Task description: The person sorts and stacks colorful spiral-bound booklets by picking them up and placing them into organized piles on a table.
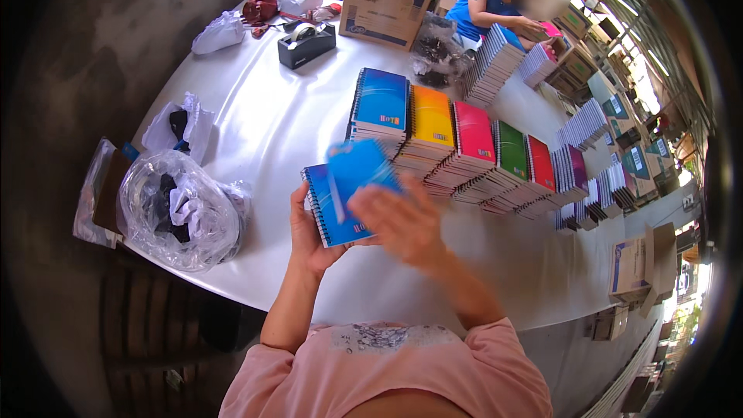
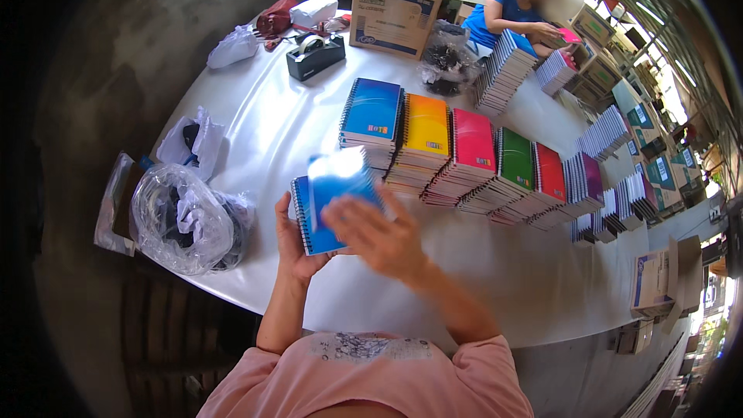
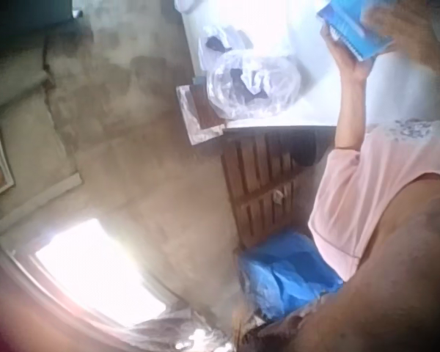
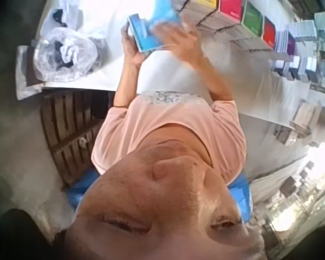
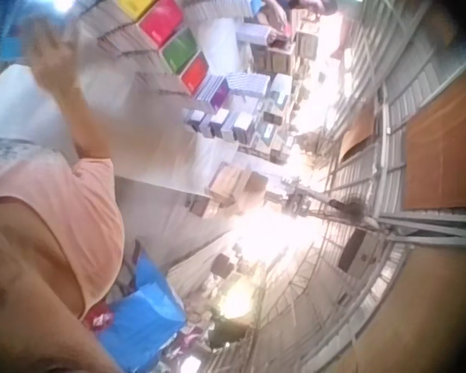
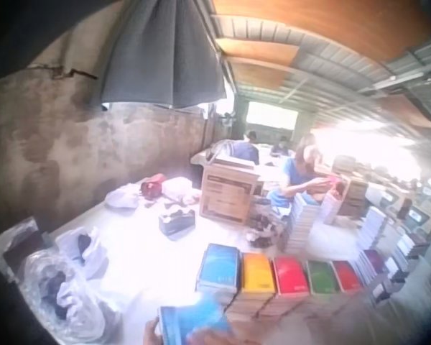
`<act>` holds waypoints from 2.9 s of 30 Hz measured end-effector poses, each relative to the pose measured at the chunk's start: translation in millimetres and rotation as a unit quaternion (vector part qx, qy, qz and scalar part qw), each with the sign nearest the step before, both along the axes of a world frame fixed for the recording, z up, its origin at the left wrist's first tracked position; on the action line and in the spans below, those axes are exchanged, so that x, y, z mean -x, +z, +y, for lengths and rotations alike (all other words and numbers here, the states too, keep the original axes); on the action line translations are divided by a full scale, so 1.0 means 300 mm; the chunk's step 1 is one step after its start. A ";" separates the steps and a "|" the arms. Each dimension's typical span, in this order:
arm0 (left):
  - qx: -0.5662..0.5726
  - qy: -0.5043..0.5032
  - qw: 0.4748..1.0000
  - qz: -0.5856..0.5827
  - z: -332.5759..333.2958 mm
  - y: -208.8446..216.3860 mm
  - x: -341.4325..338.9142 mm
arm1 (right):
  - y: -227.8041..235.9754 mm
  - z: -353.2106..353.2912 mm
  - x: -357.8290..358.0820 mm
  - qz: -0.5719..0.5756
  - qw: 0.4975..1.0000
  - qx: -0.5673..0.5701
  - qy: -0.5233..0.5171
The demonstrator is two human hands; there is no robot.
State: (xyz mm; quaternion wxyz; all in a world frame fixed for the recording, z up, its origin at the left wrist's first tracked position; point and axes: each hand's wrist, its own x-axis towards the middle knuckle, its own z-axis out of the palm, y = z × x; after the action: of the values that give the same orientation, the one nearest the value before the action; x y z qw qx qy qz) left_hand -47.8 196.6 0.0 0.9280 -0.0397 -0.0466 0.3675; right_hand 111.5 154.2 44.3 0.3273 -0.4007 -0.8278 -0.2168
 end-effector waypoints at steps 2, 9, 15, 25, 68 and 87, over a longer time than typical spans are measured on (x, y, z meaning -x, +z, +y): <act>-0.051 0.018 0.996 0.071 0.008 -0.008 -0.034 | -0.013 -0.063 0.024 -0.043 0.997 0.055 0.018; -0.027 -0.039 0.998 0.028 -0.010 -0.008 -0.014 | 0.124 0.002 -0.063 0.006 0.999 0.024 0.047; -0.100 0.016 0.995 -0.012 0.013 0.042 0.040 | 0.261 0.190 -0.109 -0.008 0.979 -0.197 -0.043; -0.063 0.035 0.997 0.037 -0.012 0.011 0.062 | 0.056 0.192 -0.103 0.000 0.993 -0.118 0.000; -0.088 0.031 0.995 0.034 -0.187 -0.064 -0.259 | 0.073 -0.239 -0.212 -0.111 0.992 0.058 -0.031; -0.017 0.021 0.996 0.083 -0.216 -0.123 -0.389 | -0.014 0.110 -0.702 -0.038 0.948 0.253 -0.190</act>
State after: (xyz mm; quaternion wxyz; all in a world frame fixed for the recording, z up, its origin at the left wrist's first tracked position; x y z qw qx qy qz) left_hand 68.8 131.7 -36.8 0.9211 0.0074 0.0236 0.3884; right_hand 322.0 187.2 40.0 0.1359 -0.6117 -0.7759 -0.0732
